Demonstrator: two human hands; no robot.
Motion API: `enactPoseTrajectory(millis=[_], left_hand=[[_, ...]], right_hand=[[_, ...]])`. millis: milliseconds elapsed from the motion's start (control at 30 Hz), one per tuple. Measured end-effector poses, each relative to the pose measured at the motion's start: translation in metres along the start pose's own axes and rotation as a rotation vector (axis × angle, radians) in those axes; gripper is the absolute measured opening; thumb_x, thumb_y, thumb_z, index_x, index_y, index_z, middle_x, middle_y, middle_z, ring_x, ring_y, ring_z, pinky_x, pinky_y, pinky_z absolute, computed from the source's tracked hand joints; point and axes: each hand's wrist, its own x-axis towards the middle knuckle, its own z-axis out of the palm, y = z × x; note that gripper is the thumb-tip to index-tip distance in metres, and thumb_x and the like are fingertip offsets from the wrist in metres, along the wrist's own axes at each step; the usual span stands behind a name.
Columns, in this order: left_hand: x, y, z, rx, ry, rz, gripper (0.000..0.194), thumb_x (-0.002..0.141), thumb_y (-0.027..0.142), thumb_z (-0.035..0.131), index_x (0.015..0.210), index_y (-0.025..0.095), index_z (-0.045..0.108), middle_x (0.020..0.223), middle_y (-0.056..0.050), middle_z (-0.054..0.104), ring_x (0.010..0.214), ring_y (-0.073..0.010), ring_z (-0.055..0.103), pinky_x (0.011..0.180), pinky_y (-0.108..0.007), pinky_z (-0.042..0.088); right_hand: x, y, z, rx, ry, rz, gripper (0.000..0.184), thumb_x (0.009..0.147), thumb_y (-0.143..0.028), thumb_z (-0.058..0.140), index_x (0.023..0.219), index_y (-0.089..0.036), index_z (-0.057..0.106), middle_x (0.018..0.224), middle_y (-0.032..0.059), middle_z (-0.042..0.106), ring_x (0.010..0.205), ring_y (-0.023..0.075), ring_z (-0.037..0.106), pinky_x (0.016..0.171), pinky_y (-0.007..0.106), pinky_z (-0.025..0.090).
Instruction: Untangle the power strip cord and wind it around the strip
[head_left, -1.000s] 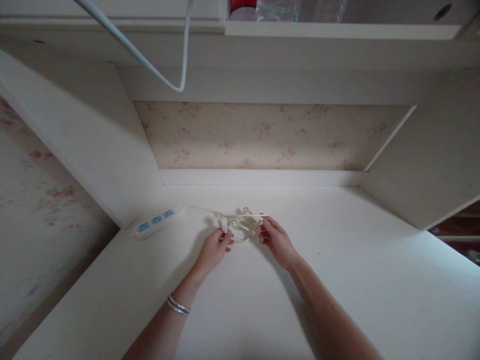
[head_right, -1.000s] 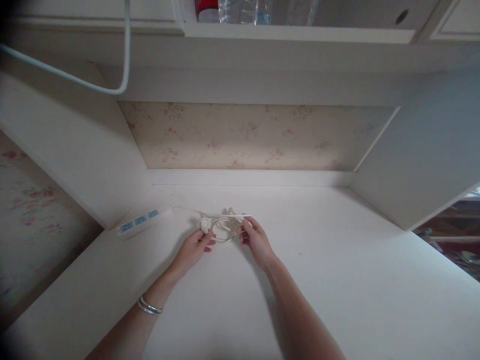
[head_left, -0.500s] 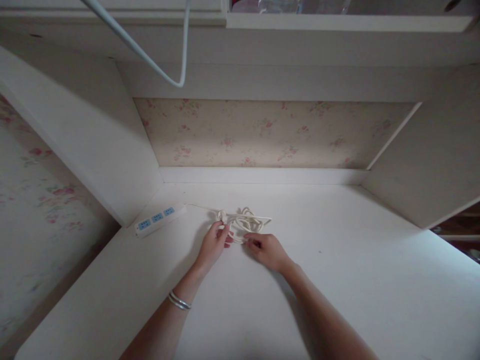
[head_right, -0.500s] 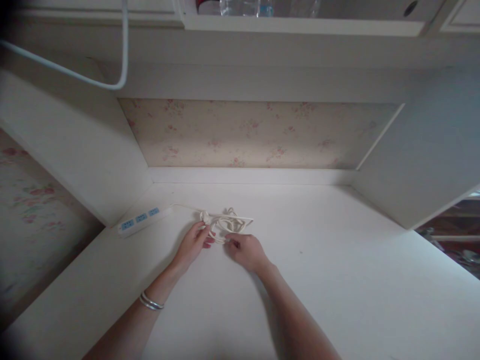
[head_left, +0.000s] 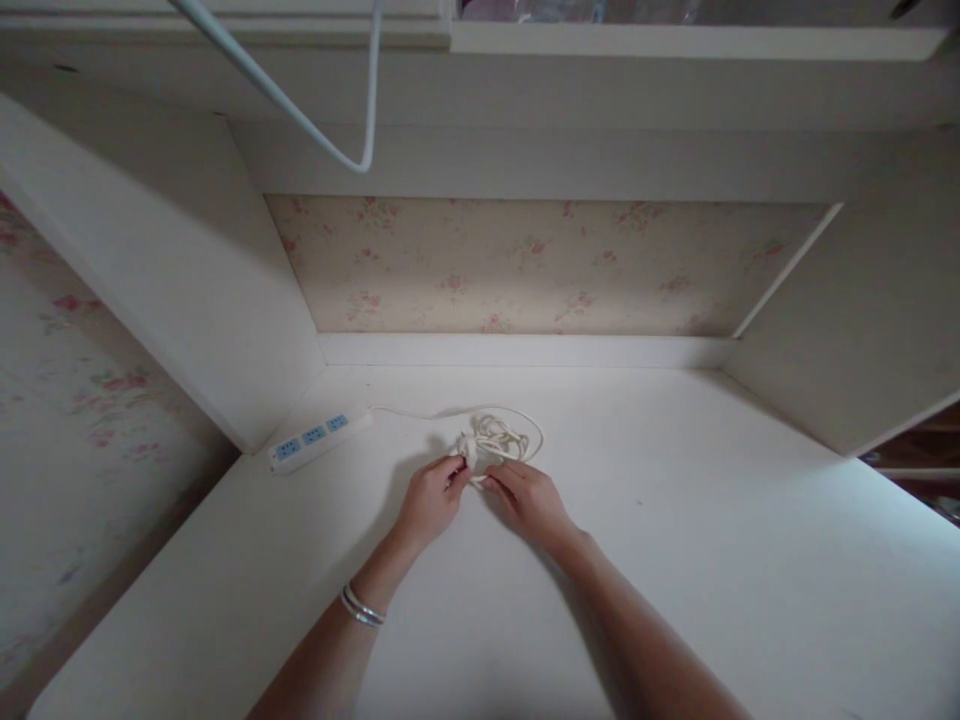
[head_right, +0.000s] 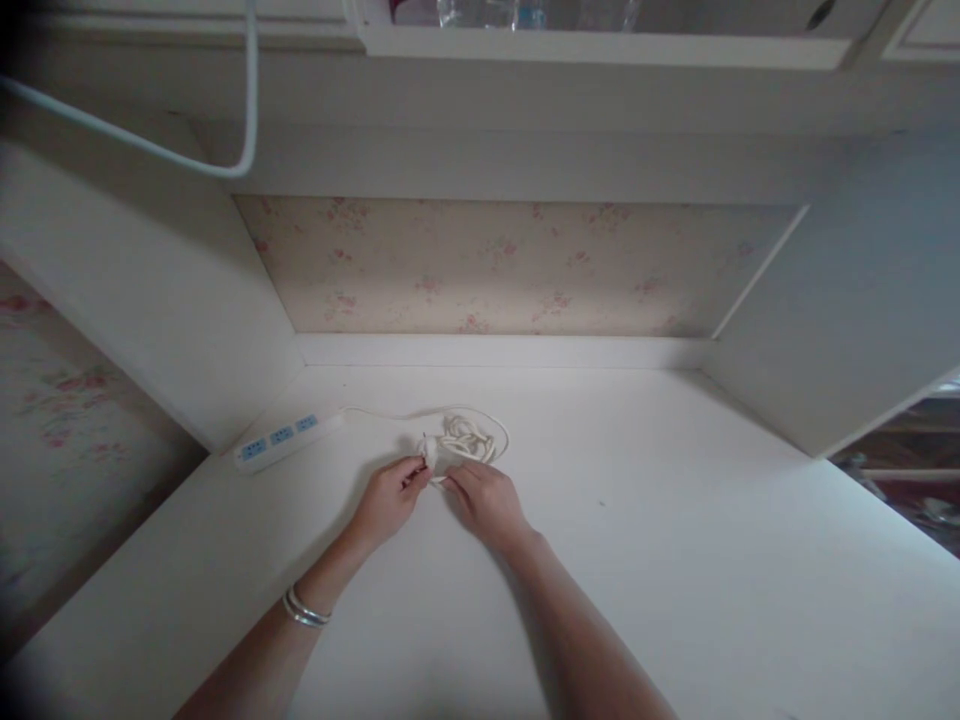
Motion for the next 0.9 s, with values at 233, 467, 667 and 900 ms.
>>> enactPoseTrajectory(millis=[233,467,667,900], left_hand=[[-0.004,0.015,-0.004,0.020,0.038,0.054,0.026,0.089,0.037,0.042,0.087,0.020,0.062,0.086,-0.004,0.061,0.073,-0.0124,0.056,0.060,-0.020,0.043],[-0.005,0.009,-0.001,0.112,0.049,0.115,0.024,0.088,0.037,0.045,0.098,0.023,0.062,0.099,-0.005,0.060,0.085,-0.0143,0.058,0.072,-0.022,0.046],[-0.004,0.000,0.000,0.124,0.079,0.101,0.022,0.090,0.031,0.044,0.097,0.023,0.063,0.099,-0.004,0.062,0.088,-0.0146,0.058,0.077,-0.025,0.046],[-0.002,-0.002,0.002,0.068,0.199,0.001,0.025,0.090,0.036,0.043,0.099,0.021,0.061,0.097,-0.005,0.064,0.082,-0.0157,0.060,0.072,-0.026,0.047]], right_hand=[[-0.001,0.000,0.001,0.022,0.100,0.009,0.026,0.093,-0.032,0.038,0.097,-0.023,0.063,0.080,0.0074,0.061,0.077,0.0177,0.055,0.070,0.028,0.041],[-0.001,-0.001,0.003,0.072,0.138,0.062,0.028,0.092,-0.033,0.038,0.102,-0.024,0.062,0.085,0.0078,0.063,0.079,0.0181,0.057,0.072,0.029,0.043],[0.000,-0.008,0.006,0.317,0.228,0.158,0.027,0.085,-0.039,0.052,0.107,-0.027,0.061,0.094,0.0068,0.064,0.083,0.0185,0.060,0.069,0.028,0.048],[0.000,-0.010,0.007,0.207,0.122,0.097,0.028,0.088,-0.031,0.046,0.112,-0.027,0.059,0.099,0.0079,0.065,0.081,0.0184,0.060,0.077,0.031,0.045]])
